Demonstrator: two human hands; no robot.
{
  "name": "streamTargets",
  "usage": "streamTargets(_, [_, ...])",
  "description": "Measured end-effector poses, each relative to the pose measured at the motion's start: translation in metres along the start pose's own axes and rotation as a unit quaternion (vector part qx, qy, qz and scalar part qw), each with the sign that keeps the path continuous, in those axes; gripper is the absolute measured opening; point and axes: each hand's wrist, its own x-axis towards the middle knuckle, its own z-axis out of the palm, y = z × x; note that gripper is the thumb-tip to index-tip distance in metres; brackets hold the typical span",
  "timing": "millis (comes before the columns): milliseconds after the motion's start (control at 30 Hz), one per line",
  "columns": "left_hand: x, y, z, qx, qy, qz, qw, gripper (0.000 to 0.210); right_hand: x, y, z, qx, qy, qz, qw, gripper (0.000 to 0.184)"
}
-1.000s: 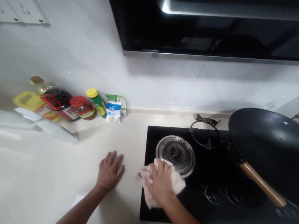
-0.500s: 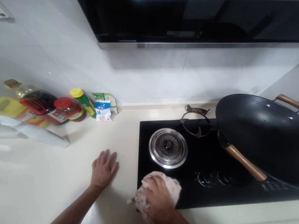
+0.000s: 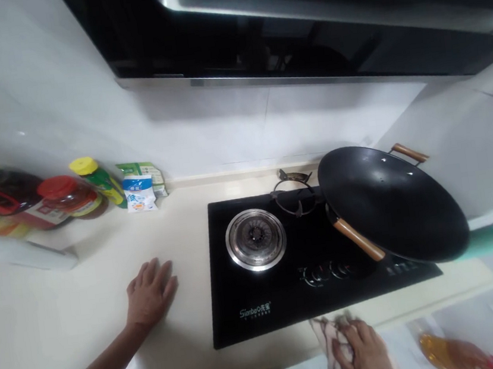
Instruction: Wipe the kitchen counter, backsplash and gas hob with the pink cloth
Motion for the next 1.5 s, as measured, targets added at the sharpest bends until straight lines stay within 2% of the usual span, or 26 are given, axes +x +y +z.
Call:
streamTargets(100, [0.001, 0.001, -0.003, -0.003, -0.003, 0.004, 1.0, 0.057, 0.0, 0.003, -0.027, 0.031, -0.081, 0.081, 0.993, 0.038])
streamTargets(167, [0.002, 0.001, -0.005, -0.007, -0.004, 0.007, 1.0, 0.059, 0.008, 0.004, -0.045, 0.041, -0.109, 0.124, 0.985, 0.041])
streamTargets(233, [0.002, 0.002, -0.006, -0.008, -0.003, 0.008, 1.0, 0.059, 0.024, 0.006, -0.06, 0.03, -0.08, 0.16, 0.983, 0.047])
streamTargets(300, [0.003, 0.003, -0.007, -0.008, -0.001, 0.007, 1.0, 0.058, 0.045, 0.008, -0.067, -0.009, -0.021, 0.198, 0.98, 0.054])
streamTargets(367, [0.003, 0.003, -0.006, -0.009, -0.001, 0.005, 1.0, 0.057, 0.067, 0.008, -0.064, -0.057, 0.02, 0.229, 0.971, 0.056])
streamTargets(433, [0.003, 0.003, -0.005, -0.008, 0.0, 0.003, 1.0, 0.057, 0.083, -0.001, -0.049, -0.094, 0.041, 0.245, 0.964, 0.05])
streamTargets(533, [0.003, 0.001, -0.003, 0.002, 0.001, 0.005, 1.0, 0.058, 0.087, -0.038, -0.016, -0.105, 0.06, 0.196, 0.973, 0.036])
streamTargets(667, [0.004, -0.001, 0.0, 0.01, 0.0, 0.006, 1.0, 0.059, 0.071, -0.118, 0.018, -0.067, 0.066, 0.023, 0.995, 0.031])
streamTargets(767, [0.005, -0.002, 0.001, 0.01, 0.0, 0.006, 1.0, 0.057, 0.07, -0.167, 0.024, -0.014, 0.027, -0.052, 0.998, 0.036])
streamTargets(833, [0.005, -0.002, 0.001, 0.008, 0.005, 0.005, 1.0, 0.056, 0.08, -0.183, 0.022, 0.028, -0.002, -0.075, 0.997, 0.031])
streamTargets(900, [0.005, -0.002, 0.001, 0.004, 0.013, 0.003, 1.0, 0.055, 0.096, -0.19, 0.021, 0.061, -0.006, -0.075, 0.995, 0.022])
streamTargets(1067, [0.006, -0.003, 0.001, 0.002, 0.018, 0.005, 1.0, 0.055, 0.139, -0.188, 0.036, 0.08, 0.041, -0.087, 0.992, 0.018])
streamTargets(1200, [0.006, -0.005, 0.003, 0.016, 0.013, 0.001, 1.0, 0.057, 0.171, -0.172, 0.045, 0.168, 0.147, -0.058, 0.973, 0.018])
streamTargets(1267, [0.006, -0.006, 0.005, 0.022, 0.01, 0.003, 1.0, 0.059, 0.192, -0.157, 0.038, 0.184, 0.185, -0.042, 0.964, 0.022])
streamTargets(1367, [0.006, -0.007, 0.006, 0.025, 0.004, 0.003, 1.0, 0.059, 0.227, -0.13, 0.015, 0.104, 0.215, -0.007, 0.971, 0.03])
streamTargets(1500, [0.006, -0.007, 0.006, 0.027, 0.003, 0.003, 1.0, 0.06, 0.264, -0.101, -0.014, 0.005, 0.21, 0.032, 0.977, 0.033])
